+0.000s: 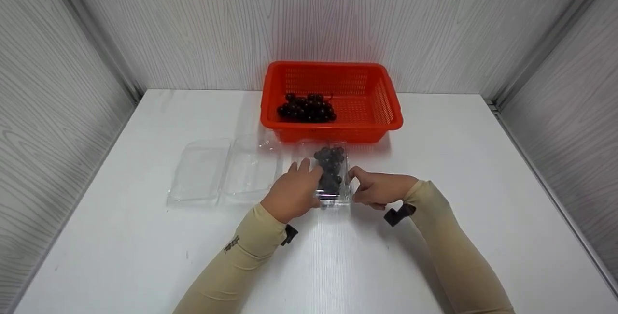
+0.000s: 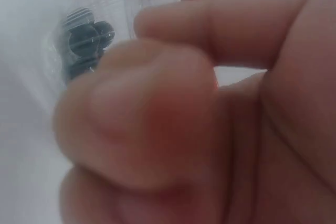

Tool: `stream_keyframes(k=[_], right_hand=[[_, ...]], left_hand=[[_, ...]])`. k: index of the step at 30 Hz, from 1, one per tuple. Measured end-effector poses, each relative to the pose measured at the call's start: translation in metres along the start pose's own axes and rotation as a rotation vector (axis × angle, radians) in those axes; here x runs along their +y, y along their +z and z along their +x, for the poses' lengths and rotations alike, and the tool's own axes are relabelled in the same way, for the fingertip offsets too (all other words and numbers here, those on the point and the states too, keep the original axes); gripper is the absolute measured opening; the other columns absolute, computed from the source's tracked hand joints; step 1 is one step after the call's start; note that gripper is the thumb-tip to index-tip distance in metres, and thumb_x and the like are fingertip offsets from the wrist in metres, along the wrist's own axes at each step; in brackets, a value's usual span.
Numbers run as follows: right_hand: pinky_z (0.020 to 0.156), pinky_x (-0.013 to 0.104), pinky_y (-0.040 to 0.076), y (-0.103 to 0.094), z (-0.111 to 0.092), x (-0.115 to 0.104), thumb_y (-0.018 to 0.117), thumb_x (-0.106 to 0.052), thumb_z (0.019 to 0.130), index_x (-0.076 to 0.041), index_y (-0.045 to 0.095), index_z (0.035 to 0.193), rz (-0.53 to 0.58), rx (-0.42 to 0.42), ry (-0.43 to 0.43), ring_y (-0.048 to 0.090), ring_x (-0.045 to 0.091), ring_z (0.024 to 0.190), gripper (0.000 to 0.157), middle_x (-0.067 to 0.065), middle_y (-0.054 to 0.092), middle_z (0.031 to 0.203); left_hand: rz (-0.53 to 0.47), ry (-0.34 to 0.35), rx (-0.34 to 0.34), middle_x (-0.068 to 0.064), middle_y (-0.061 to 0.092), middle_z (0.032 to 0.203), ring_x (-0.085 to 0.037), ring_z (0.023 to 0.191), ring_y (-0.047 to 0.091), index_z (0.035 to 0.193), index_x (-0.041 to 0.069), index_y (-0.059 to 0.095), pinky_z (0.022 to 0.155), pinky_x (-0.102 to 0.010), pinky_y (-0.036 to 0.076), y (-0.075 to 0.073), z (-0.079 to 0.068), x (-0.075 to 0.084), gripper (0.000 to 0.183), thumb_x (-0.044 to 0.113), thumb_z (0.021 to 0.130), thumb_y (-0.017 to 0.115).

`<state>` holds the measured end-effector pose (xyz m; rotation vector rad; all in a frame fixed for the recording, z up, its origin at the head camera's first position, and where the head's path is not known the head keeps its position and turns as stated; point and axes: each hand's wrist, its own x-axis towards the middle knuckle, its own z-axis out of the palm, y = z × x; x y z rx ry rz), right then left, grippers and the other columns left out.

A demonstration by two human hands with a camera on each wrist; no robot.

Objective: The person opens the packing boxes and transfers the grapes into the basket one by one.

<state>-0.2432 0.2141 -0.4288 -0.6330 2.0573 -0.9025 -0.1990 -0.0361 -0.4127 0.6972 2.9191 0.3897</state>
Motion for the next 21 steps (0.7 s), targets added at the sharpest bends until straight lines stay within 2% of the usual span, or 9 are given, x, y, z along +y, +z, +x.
stream_keyframes(k=[8,15,21], right_hand=[[0.048,0.028,0.041,0.0011,-0.0022,-0.002,0.058,-0.017,0.102,-0.017,0.043,0.13,-0.05,0.066,0.022,0.046,0.017,0.044,0.032,0.002,0.05,0.055],[0.054,0.028,0.039,0.0052,0.0009,-0.0027,0.055,-0.016,0.102,-0.017,0.035,0.129,-0.019,0.026,0.05,0.043,0.016,0.049,0.033,0.001,0.045,0.057],[0.058,0.031,0.037,0.005,0.0013,-0.0057,0.054,-0.02,0.101,-0.02,0.034,0.13,-0.04,0.036,0.104,0.04,0.017,0.052,0.035,0.0,0.042,0.06]], left_hand=[[-0.019,-0.027,-0.022,-0.027,0.046,0.153,-0.052,0.135,0.049,0.147,0.002,0.052,0.107,-0.056,0.048,0.0001,-0.0004,0.0013,0.074,0.024,0.085,0.087],[0.012,0.023,0.038,-0.029,0.052,0.143,-0.054,0.124,0.057,0.14,0.0,0.056,0.099,-0.056,0.054,0.0017,-0.0039,0.0008,0.07,0.02,0.083,0.089],[0.026,0.029,0.05,-0.029,0.053,0.141,-0.054,0.123,0.058,0.138,0.0,0.057,0.097,-0.056,0.055,-0.0002,-0.0037,0.0014,0.067,0.022,0.083,0.089]])
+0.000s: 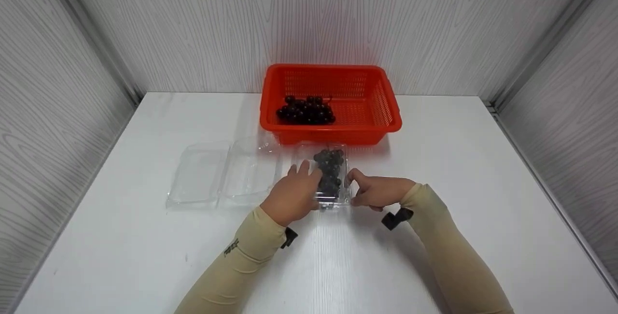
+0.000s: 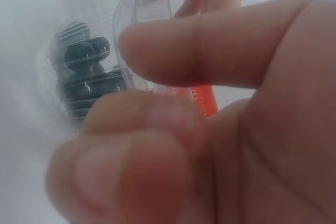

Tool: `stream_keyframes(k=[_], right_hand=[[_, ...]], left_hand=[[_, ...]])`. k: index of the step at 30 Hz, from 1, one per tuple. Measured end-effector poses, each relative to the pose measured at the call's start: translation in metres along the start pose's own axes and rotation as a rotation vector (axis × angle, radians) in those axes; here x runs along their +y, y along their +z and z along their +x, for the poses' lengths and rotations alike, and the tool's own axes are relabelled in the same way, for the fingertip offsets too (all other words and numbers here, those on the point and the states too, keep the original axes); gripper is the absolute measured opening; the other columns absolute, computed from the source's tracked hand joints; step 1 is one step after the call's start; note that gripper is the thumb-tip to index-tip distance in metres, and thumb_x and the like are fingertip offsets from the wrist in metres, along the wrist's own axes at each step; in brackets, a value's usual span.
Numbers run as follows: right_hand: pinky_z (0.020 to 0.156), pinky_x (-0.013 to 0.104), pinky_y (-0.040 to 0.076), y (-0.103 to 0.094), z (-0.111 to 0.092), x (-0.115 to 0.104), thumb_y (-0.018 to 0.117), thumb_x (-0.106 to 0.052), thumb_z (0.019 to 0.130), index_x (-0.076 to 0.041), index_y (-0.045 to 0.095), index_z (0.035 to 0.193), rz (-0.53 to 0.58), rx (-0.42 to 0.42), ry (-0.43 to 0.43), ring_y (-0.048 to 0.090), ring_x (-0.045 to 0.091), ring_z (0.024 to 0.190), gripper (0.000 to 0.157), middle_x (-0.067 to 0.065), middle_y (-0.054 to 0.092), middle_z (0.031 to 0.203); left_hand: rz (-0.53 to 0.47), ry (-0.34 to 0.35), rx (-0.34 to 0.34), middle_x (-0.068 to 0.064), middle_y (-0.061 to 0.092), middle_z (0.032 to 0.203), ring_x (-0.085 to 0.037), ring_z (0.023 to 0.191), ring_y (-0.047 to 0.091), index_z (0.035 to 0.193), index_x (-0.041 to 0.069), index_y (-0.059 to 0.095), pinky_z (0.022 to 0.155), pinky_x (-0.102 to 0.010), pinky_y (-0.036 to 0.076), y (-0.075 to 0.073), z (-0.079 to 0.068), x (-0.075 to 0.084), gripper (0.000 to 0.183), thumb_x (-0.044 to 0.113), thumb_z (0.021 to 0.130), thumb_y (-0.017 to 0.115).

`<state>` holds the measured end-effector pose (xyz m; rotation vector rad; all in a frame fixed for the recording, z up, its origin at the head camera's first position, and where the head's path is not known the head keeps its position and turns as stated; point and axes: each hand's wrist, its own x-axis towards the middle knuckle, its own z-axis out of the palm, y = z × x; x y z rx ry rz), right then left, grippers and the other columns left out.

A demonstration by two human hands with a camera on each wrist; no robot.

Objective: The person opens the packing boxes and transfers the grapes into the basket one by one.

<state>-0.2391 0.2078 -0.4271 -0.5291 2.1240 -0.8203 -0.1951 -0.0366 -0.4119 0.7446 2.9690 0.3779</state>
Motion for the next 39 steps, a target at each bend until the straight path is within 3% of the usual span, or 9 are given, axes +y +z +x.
stream_keyframes(k=[10,17,28,39], right_hand=[[0.063,0.032,0.04,0.0003,-0.0007,-0.0013,0.056,-0.023,0.102,-0.021,0.034,0.128,-0.01,0.006,0.018,0.045,0.018,0.054,0.035,0.002,0.045,0.062],[0.062,0.03,0.042,0.0005,-0.0015,-0.0024,0.056,-0.021,0.102,-0.019,0.034,0.128,-0.001,0.01,0.004,0.047,0.017,0.053,0.034,0.001,0.046,0.062],[0.066,0.033,0.041,0.0003,-0.0001,-0.0023,0.057,-0.023,0.1,-0.02,0.035,0.126,-0.029,0.02,0.025,0.049,0.017,0.052,0.034,0.002,0.048,0.063],[0.061,0.031,0.04,0.0003,-0.0005,-0.0016,0.057,-0.023,0.1,-0.02,0.034,0.126,-0.007,0.012,0.023,0.049,0.018,0.053,0.034,0.003,0.049,0.062]], left_hand=[[-0.027,-0.029,-0.041,-0.03,0.047,0.151,-0.056,0.133,0.05,0.142,0.002,0.055,0.104,-0.058,0.05,0.0008,0.0012,-0.0006,0.067,0.022,0.086,0.086],[-0.018,-0.016,-0.026,-0.03,0.049,0.147,-0.056,0.129,0.052,0.14,0.001,0.056,0.099,-0.058,0.053,0.0003,-0.0008,-0.0004,0.065,0.02,0.085,0.086],[-0.004,-0.048,-0.061,-0.028,0.046,0.152,-0.053,0.136,0.049,0.142,0.004,0.056,0.103,-0.057,0.051,-0.0016,-0.0004,0.002,0.068,0.023,0.085,0.087],[-0.001,-0.043,-0.058,-0.028,0.047,0.152,-0.053,0.134,0.05,0.142,0.004,0.056,0.102,-0.058,0.051,-0.001,-0.0002,0.0017,0.067,0.023,0.085,0.087]])
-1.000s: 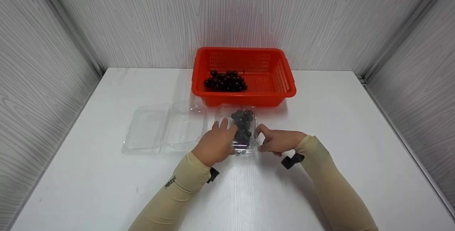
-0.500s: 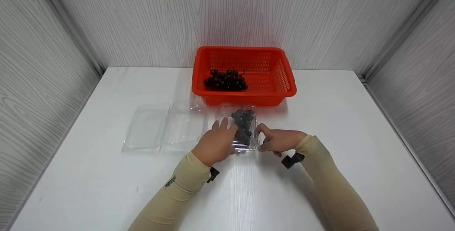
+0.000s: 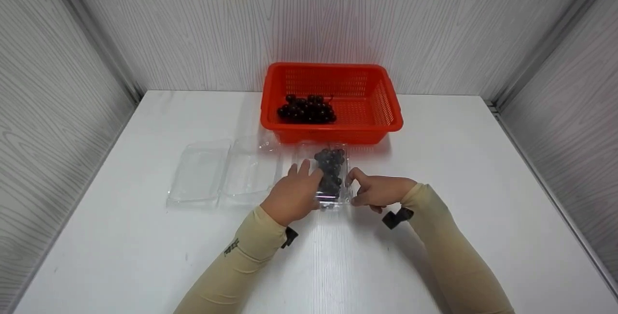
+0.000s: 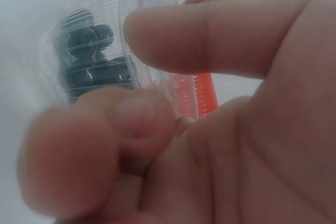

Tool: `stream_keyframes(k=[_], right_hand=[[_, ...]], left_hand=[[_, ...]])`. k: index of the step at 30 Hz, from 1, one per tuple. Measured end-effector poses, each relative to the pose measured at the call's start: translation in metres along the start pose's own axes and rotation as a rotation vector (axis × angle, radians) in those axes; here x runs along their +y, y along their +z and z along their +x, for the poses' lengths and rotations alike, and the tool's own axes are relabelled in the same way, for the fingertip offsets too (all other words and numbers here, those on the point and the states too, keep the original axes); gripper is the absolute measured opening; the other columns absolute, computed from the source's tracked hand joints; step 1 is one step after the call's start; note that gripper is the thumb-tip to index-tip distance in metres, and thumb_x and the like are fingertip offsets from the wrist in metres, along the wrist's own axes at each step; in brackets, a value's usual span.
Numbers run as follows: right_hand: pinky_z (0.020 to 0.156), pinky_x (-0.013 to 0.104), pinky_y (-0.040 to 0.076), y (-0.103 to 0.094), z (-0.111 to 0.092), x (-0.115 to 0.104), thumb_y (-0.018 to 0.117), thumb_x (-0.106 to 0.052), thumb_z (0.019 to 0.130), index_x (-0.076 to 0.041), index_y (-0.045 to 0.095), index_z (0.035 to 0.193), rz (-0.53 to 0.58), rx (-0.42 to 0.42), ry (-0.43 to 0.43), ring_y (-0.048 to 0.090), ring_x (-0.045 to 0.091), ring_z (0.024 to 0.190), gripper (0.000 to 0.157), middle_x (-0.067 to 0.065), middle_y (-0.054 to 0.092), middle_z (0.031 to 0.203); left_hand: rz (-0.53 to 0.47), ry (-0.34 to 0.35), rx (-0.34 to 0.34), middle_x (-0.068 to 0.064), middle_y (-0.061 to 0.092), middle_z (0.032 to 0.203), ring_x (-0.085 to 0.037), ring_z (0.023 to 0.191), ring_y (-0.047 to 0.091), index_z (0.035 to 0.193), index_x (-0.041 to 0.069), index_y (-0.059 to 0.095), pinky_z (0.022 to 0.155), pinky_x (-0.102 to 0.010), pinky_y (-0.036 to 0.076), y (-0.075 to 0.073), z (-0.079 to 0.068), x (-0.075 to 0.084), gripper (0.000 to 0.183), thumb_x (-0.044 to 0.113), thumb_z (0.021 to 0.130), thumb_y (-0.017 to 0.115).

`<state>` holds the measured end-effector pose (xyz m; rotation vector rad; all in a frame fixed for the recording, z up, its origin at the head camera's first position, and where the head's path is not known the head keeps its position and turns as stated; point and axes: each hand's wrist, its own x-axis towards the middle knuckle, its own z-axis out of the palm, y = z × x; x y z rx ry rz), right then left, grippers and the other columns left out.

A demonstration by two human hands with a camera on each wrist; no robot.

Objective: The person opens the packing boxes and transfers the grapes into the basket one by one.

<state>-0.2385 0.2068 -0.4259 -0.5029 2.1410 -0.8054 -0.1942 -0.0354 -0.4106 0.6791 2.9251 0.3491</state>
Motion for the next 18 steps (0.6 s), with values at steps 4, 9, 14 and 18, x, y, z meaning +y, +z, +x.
stream_keyframes(k=[4,9,14,18], right_hand=[[0.062,0.031,0.042,0.0002,-0.0002,-0.0009,0.057,-0.021,0.1,-0.019,0.034,0.126,0.01,-0.001,-0.014,0.05,0.017,0.053,0.034,0.003,0.049,0.062],[0.064,0.032,0.042,0.0002,-0.0011,-0.0017,0.056,-0.021,0.1,-0.018,0.034,0.126,-0.006,0.001,-0.027,0.05,0.019,0.053,0.035,0.003,0.049,0.061],[0.063,0.03,0.04,0.0001,-0.0014,-0.0018,0.056,-0.02,0.1,-0.017,0.034,0.125,-0.011,-0.005,-0.048,0.048,0.019,0.053,0.034,0.003,0.049,0.061],[0.061,0.03,0.04,0.0003,-0.0002,-0.0014,0.056,-0.021,0.1,-0.017,0.034,0.124,-0.008,-0.005,-0.048,0.048,0.019,0.053,0.033,0.003,0.049,0.061]], left_hand=[[-0.001,-0.003,-0.003,-0.028,0.047,0.152,-0.054,0.134,0.05,0.143,0.004,0.056,0.103,-0.058,0.051,-0.0007,-0.0002,0.0002,0.068,0.024,0.086,0.086],[-0.004,-0.001,-0.004,-0.029,0.046,0.152,-0.054,0.135,0.049,0.143,0.003,0.056,0.103,-0.058,0.051,-0.0012,-0.0002,0.0003,0.067,0.023,0.087,0.085],[-0.02,0.005,0.006,-0.03,0.045,0.153,-0.054,0.135,0.048,0.143,0.001,0.055,0.101,-0.057,0.052,-0.0032,-0.0025,0.001,0.065,0.02,0.088,0.084],[-0.025,0.005,0.002,-0.03,0.044,0.152,-0.053,0.135,0.048,0.142,0.001,0.055,0.101,-0.057,0.052,-0.0037,-0.0031,0.0004,0.064,0.019,0.088,0.083]])
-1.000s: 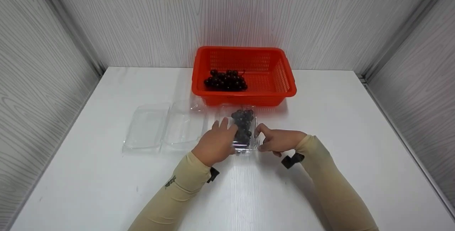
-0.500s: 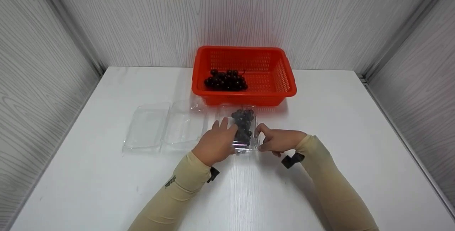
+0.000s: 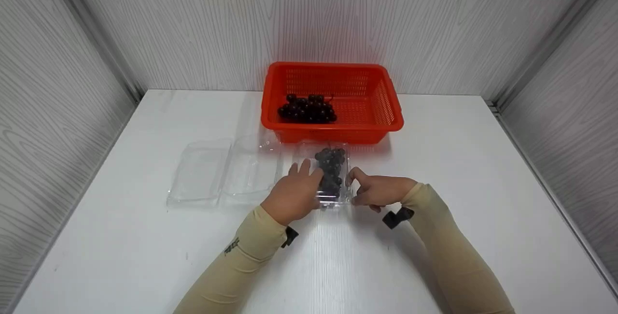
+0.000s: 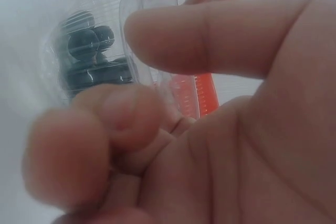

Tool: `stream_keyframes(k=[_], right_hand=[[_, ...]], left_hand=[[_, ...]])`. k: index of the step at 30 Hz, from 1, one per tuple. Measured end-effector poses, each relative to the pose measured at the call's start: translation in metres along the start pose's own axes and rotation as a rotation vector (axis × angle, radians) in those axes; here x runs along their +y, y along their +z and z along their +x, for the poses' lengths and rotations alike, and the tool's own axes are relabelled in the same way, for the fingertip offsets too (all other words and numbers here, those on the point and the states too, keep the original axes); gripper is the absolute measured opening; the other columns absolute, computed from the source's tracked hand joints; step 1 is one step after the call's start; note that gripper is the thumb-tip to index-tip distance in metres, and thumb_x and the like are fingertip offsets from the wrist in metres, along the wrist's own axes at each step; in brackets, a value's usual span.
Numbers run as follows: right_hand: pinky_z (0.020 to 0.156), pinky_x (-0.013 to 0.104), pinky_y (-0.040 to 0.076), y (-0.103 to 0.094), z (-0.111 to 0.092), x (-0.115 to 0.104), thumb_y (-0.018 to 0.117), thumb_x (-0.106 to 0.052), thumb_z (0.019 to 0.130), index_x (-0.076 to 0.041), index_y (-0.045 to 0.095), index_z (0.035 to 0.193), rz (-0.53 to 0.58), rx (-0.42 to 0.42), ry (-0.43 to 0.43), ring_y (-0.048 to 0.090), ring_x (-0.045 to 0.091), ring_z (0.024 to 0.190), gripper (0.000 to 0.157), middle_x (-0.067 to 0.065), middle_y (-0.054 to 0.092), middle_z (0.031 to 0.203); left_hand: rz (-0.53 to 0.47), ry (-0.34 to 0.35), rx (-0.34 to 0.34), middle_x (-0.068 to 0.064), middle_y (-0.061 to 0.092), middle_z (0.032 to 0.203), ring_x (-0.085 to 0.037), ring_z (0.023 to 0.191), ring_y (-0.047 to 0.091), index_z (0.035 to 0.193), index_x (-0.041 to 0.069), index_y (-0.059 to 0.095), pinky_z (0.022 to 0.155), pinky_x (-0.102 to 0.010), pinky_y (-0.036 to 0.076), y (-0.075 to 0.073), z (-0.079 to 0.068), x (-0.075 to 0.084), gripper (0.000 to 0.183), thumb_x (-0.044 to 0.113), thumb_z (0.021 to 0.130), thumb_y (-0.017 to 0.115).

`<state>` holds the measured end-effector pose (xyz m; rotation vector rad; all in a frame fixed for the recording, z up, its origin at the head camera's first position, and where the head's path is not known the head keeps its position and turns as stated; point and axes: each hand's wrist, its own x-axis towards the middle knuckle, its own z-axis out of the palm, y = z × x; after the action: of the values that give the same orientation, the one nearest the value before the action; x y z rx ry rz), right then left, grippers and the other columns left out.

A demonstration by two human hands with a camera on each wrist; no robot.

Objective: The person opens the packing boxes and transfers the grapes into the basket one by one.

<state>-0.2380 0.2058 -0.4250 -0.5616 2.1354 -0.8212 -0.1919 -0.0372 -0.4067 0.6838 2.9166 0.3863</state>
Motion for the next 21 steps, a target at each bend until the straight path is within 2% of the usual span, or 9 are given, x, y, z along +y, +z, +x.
stream_keyframes(k=[8,21], right_hand=[[0.061,0.031,0.041,-0.0002,0.0006,0.0005,0.055,-0.019,0.1,-0.017,0.033,0.125,0.006,-0.001,0.005,0.047,0.02,0.055,0.034,0.002,0.049,0.061],[0.06,0.03,0.041,0.0001,0.0013,0.0018,0.056,-0.019,0.1,-0.016,0.033,0.125,0.007,0.003,-0.002,0.047,0.017,0.054,0.034,0.002,0.048,0.061]], left_hand=[[-0.001,0.004,-0.008,-0.03,0.044,0.153,-0.054,0.136,0.046,0.142,0.002,0.054,0.101,-0.058,0.052,0.0021,0.0009,-0.0012,0.064,0.021,0.088,0.083],[0.022,0.025,0.03,-0.03,0.047,0.149,-0.054,0.132,0.05,0.139,0.001,0.056,0.095,-0.057,0.056,0.0044,0.0003,-0.0022,0.064,0.021,0.086,0.086]])
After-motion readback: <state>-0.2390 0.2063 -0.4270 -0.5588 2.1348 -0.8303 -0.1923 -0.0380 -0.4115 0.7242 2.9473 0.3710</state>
